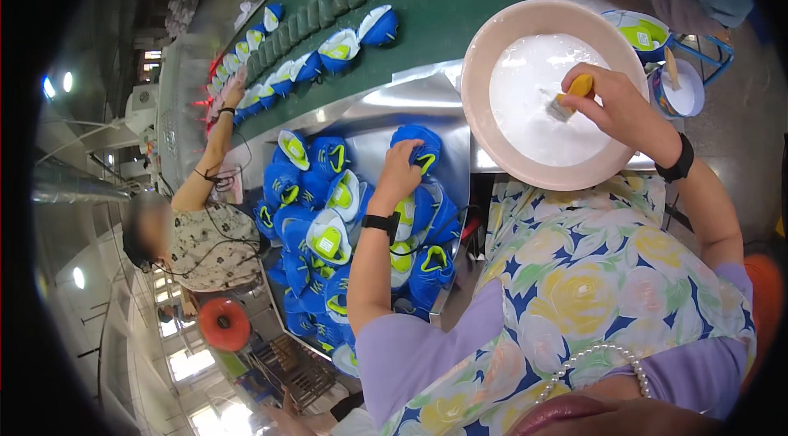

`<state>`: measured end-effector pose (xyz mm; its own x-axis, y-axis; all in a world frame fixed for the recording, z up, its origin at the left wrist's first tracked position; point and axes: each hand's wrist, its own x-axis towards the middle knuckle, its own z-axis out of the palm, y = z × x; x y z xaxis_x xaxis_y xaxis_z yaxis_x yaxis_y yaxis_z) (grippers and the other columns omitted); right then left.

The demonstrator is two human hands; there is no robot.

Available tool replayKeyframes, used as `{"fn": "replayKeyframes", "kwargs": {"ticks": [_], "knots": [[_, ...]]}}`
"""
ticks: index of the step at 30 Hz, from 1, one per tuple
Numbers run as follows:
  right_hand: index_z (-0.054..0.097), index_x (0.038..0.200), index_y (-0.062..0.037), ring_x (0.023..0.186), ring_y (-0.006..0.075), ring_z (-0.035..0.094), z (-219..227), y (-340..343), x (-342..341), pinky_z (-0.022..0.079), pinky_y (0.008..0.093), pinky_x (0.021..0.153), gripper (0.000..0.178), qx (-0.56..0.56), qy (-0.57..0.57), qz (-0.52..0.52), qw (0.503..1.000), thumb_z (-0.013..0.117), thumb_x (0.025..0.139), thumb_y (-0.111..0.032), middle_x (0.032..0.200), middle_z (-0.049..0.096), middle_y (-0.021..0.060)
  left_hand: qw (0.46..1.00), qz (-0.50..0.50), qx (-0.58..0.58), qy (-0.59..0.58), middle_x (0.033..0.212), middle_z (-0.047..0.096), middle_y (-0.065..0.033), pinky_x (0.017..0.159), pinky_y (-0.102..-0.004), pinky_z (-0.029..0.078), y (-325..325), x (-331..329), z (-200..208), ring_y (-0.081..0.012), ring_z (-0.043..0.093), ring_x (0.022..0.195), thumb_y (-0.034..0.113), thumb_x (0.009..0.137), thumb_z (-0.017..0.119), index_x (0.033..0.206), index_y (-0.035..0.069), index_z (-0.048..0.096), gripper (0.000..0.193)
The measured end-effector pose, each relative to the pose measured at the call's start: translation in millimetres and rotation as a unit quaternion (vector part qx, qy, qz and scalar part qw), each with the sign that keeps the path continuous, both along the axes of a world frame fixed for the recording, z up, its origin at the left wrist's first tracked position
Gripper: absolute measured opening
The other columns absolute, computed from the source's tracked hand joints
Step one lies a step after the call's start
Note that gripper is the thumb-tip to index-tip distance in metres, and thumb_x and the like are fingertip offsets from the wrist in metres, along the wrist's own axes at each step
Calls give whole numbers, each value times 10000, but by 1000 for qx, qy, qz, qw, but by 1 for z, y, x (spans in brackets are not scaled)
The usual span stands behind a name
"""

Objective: Applying glue to the interior and edges of shoe components using a brush and a bowl of adhesive on a factory production line.

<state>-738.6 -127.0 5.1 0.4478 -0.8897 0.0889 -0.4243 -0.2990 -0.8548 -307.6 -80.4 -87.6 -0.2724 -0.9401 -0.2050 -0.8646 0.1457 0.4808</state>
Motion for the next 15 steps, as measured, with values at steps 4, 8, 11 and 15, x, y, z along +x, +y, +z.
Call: {"fn": "replayKeyframes", "kwargs": {"ticks": [4, 8, 11, 15], "knots": [[580, 938, -13, 691, 269, 607, -5, -4, -10, 461, 325, 632, 179, -44, -34, -41, 998, 654, 878, -164, 804, 631, 149, 994, -35, -38, -96, 1105, 571, -197, 957, -422, 426, -8, -18, 7, -366, 537, 1048, 18, 760, 588, 1215, 110, 561, 465], [589, 938, -5, 745, 261, 607, -7, -9, -28, 466, 307, 672, 183, -117, -6, -59, 991, 647, 888, -172, 842, 628, 143, 987, -6, -145, -73, 1140, 605, -143, 862, -373, 508, -34, -14, 39, -338, 604, 1035, 23, 824, 571, 1212, 61, 536, 391], [608, 974, -9, 733, 247, 612, 4, -18, -38, 475, 308, 671, 227, -52, -34, -97, 993, 657, 887, -213, 853, 637, 132, 918, 152, 38, 364, 1284, 553, -93, 923, -340, 499, -48, -14, 71, -220, 579, 1121, 115, 941, 524, 1346, 33, 444, 420], [603, 954, -19, 697, 221, 612, 25, -32, -22, 471, 306, 640, 235, -147, -146, -77, 975, 666, 878, -233, 801, 634, 119, 950, 65, 50, 301, 1336, 520, -84, 979, -353, 465, -58, -60, 86, -197, 558, 1151, 176, 951, 548, 1411, 43, 390, 504]]}}
